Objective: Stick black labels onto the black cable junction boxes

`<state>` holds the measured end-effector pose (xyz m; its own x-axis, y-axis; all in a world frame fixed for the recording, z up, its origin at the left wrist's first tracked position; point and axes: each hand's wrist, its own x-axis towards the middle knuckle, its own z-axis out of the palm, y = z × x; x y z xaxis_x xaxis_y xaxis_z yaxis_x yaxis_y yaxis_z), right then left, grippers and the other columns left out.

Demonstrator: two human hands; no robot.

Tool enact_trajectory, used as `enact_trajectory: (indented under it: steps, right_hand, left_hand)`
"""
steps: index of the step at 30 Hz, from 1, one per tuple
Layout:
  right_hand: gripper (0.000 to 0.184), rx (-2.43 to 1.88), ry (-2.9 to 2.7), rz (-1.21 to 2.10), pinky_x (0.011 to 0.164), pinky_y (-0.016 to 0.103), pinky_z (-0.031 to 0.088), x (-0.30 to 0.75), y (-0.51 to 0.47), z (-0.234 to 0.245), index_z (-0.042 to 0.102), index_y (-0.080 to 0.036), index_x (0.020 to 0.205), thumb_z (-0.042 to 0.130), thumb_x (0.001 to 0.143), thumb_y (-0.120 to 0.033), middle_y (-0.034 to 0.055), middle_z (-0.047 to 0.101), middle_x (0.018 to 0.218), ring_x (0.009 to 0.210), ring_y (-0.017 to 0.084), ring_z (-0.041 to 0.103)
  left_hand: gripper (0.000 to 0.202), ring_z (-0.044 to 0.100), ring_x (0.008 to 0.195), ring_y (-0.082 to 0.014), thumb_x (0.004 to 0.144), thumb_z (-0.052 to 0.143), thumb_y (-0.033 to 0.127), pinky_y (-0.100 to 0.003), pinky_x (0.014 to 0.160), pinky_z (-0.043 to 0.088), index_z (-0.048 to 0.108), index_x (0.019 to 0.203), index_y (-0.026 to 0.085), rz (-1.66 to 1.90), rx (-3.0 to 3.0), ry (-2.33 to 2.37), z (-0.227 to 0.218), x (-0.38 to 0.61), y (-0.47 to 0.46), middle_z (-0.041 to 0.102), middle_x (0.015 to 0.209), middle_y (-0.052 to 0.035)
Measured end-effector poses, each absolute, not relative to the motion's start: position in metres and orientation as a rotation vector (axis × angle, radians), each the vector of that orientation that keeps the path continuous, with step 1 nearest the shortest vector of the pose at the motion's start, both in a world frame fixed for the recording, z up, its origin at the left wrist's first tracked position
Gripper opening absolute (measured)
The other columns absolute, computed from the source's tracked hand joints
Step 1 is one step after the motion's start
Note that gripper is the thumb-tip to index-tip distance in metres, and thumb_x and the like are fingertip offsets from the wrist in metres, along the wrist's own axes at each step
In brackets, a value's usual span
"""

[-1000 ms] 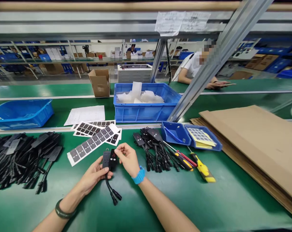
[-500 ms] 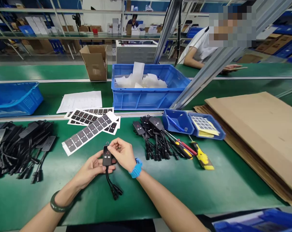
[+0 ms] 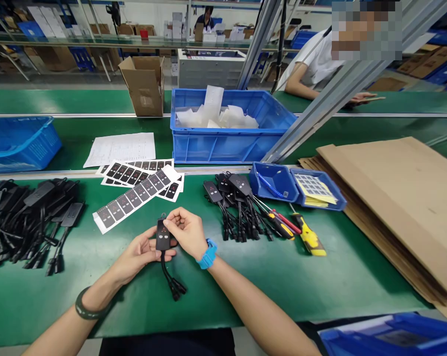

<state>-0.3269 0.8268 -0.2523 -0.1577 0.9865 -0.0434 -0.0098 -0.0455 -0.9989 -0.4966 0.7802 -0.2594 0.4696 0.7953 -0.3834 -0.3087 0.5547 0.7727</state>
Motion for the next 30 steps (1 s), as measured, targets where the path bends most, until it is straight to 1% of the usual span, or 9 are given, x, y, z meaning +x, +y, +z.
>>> enact_trajectory:
  steps: [3,8,14,20,23,24,27,29,30]
  right_hand:
    - [0.02,-1.177,-1.301,1.335,0.046,0.023,0.041,-0.328,0.826,-0.256,0.062,-0.02,0.074,0.072,0.077,-0.037,-0.0017,0.057,0.062,0.054,0.011,0.049]
    - [0.014,-1.211,-1.335,1.243,0.05,0.024,0.045,-0.329,0.823,-0.261,0.063,-0.019,0.076,0.069,0.079,-0.031,-0.0008,0.059,0.063,0.056,0.012,0.052]
    - [0.012,-1.206,-1.372,1.17,0.05,0.023,0.047,-0.329,0.82,-0.262,0.065,-0.02,0.078,0.068,0.082,-0.031,-0.001,0.062,0.065,0.056,0.012,0.054]
    - [0.013,-1.211,-1.43,1.086,0.053,0.025,0.048,-0.329,0.818,-0.26,0.065,-0.021,0.076,0.067,0.084,-0.031,-0.0003,0.062,0.066,0.057,0.012,0.055]
    - [0.01,-1.249,-1.463,1.03,0.055,0.025,0.048,-0.329,0.82,-0.26,0.064,-0.021,0.083,0.068,0.082,-0.03,-0.0015,0.058,0.067,0.058,0.012,0.054]
    - [0.013,-1.263,-1.462,1.028,0.054,0.025,0.047,-0.329,0.82,-0.26,0.063,-0.022,0.089,0.069,0.081,-0.031,-0.0021,0.056,0.069,0.058,0.012,0.052]
    - [0.034,-1.261,-1.467,1.097,0.052,0.024,0.047,-0.328,0.822,-0.263,0.06,-0.024,0.107,0.074,0.077,-0.032,-0.0013,0.052,0.081,0.064,0.012,0.05]
    - [0.052,-1.226,-1.532,1.177,0.054,0.025,0.049,-0.328,0.822,-0.267,0.057,-0.026,0.119,0.078,0.073,-0.033,0.0007,0.053,0.09,0.07,0.014,0.052]
    - [0.064,-1.202,-1.582,1.222,0.056,0.026,0.051,-0.328,0.821,-0.268,0.054,-0.027,0.127,0.081,0.07,-0.034,0.002,0.054,0.094,0.074,0.016,0.053]
  left_hand:
    - [0.072,0.07,0.104,-0.0326,0.079,0.078,0.029,-0.046,0.094,0.053,0.043,0.141,0.016,0.74,0.699,0.832,-0.259,-0.495,0.78,0.069,0.118,-0.0194]
    - [0.067,0.071,0.103,-0.0312,0.081,0.076,0.032,-0.042,0.091,0.055,0.046,0.139,0.016,0.746,0.737,0.846,-0.255,-0.493,0.779,0.07,0.116,-0.0176]
    - [0.061,0.071,0.1,-0.0302,0.083,0.075,0.034,-0.04,0.087,0.056,0.05,0.137,0.018,0.747,0.774,0.839,-0.255,-0.493,0.777,0.071,0.114,-0.0163]
    - [0.057,0.072,0.095,-0.0257,0.085,0.072,0.033,-0.037,0.085,0.057,0.05,0.135,0.017,0.744,0.819,0.826,-0.255,-0.494,0.776,0.071,0.113,-0.0157]
    - [0.054,0.073,0.092,-0.025,0.086,0.072,0.032,-0.036,0.083,0.057,0.051,0.133,0.016,0.749,0.829,0.817,-0.255,-0.495,0.776,0.071,0.112,-0.016]
    - [0.055,0.073,0.092,-0.0253,0.085,0.072,0.032,-0.037,0.083,0.057,0.05,0.133,0.016,0.754,0.821,0.814,-0.256,-0.495,0.776,0.071,0.112,-0.0158]
    - [0.056,0.073,0.093,-0.0279,0.082,0.074,0.032,-0.04,0.084,0.057,0.051,0.131,0.017,0.786,0.753,0.813,-0.258,-0.495,0.776,0.073,0.107,-0.0143]
    - [0.054,0.073,0.092,-0.0294,0.083,0.072,0.035,-0.043,0.083,0.057,0.052,0.129,0.017,0.831,0.69,0.818,-0.259,-0.495,0.778,0.073,0.104,-0.0133]
    - [0.052,0.073,0.093,-0.03,0.085,0.07,0.037,-0.043,0.083,0.058,0.052,0.129,0.017,0.86,0.662,0.821,-0.26,-0.494,0.779,0.073,0.106,-0.0132]
